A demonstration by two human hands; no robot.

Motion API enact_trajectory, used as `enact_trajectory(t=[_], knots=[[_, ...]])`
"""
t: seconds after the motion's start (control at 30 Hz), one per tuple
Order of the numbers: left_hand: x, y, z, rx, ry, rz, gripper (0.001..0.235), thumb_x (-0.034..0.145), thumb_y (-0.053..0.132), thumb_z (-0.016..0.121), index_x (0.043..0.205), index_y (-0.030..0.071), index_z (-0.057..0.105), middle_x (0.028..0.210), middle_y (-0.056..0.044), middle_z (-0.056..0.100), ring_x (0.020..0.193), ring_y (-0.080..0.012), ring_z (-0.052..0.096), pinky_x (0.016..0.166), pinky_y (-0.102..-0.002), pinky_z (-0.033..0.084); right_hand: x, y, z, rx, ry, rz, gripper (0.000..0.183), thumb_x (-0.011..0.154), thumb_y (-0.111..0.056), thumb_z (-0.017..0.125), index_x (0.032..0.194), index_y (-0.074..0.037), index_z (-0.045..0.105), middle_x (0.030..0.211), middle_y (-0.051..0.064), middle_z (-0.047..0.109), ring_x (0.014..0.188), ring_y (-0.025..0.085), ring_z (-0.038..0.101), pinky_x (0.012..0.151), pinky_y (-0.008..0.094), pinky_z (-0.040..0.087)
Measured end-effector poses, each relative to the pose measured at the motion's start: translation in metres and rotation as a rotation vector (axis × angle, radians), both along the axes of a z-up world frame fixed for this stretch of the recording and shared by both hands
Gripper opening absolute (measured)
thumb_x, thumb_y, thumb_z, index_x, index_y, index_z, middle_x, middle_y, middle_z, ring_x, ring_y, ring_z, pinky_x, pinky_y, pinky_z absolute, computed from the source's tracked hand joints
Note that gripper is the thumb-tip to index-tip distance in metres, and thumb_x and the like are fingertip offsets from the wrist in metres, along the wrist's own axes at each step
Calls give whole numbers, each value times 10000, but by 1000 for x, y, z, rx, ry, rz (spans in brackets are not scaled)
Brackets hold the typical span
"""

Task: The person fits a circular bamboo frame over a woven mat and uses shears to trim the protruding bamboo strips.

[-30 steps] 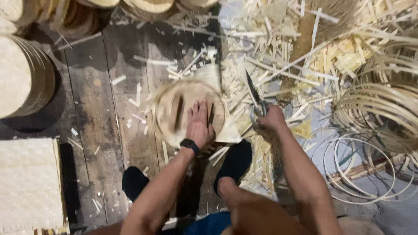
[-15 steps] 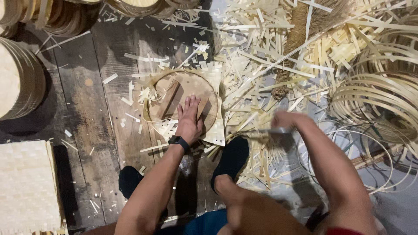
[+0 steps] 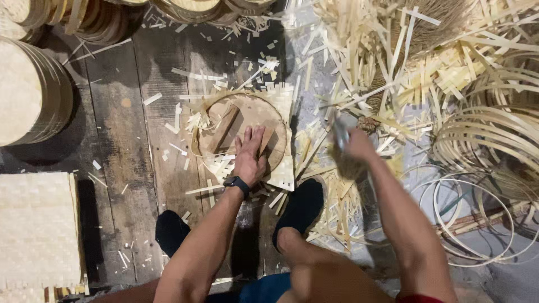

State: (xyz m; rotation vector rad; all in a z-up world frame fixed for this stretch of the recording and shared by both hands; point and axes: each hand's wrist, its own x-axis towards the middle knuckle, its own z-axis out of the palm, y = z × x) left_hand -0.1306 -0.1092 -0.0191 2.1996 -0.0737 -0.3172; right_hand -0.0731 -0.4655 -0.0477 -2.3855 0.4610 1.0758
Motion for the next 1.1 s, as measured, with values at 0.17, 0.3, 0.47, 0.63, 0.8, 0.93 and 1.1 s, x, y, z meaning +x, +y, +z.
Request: enact_trajectory(t=[0.17, 0.3, 0.47, 0.63, 0.8, 0.93, 1.1], knots=[[-7, -18, -6, 18, -44, 84, 888, 740, -18, 584, 1587, 115, 355, 1602, -194, 418, 1565, -398, 226, 1282, -581, 47, -68, 56, 67, 184, -229, 111, 680, 819, -625, 706, 1138, -31, 624, 949, 127, 674, 867, 307, 679, 771, 454, 563], [-14, -19, -10, -18, -1, 50, 916, 725, -17, 608, 1586, 102, 318, 1605, -208, 400, 1558, -434, 177, 1252, -606, 25, -67, 84, 75, -14, -137, 242, 678, 862, -642, 675, 1068, 4, 671, 1036, 215, 674, 950, 387, 673, 853, 490, 535], [-8, -20, -10, 17, -2, 54, 948, 710, -23, 629, 1591, 118, 307, 1599, -209, 408, 1552, -427, 189, 1249, -606, 27, -71, 95, 72, -102, -264, 254, 644, 877, -585, 667, 1092, 22, 643, 1092, 242, 649, 1000, 411, 655, 884, 501, 530], [-9, -18, -13, -1, -7, 48, 959, 719, -17, 640, 1601, 120, 287, 1602, -216, 398, 1552, -425, 189, 1252, -605, 18, -77, 104, 49, -172, -620, 330, 576, 829, -461, 699, 1099, 42, 620, 1034, 250, 646, 968, 432, 650, 835, 512, 533], [-9, -19, -11, 8, 5, 61, 954, 727, -27, 634, 1608, 135, 307, 1604, -207, 409, 1567, -416, 196, 1270, -595, 21, -77, 97, 37, -128, -339, 187, 504, 872, -469, 662, 1130, -37, 658, 1101, 197, 677, 964, 384, 679, 885, 490, 546], [-8, -16, -5, 1, 51, 36, 966, 722, -19, 648, 1605, 116, 281, 1611, -208, 381, 1557, -418, 177, 1263, -582, 12, -68, 90, 36, -210, -252, 294, 459, 956, -497, 611, 1032, -52, 698, 1101, 150, 685, 886, 307, 712, 827, 455, 568], [-6, -18, -6, 31, 99, -8, 971, 731, -18, 653, 1606, 90, 244, 1626, -197, 355, 1553, -409, 164, 1260, -566, 1, -31, 105, 26, -310, -770, 435, 470, 829, -467, 710, 1008, -34, 676, 888, 157, 665, 774, 289, 655, 648, 441, 545]])
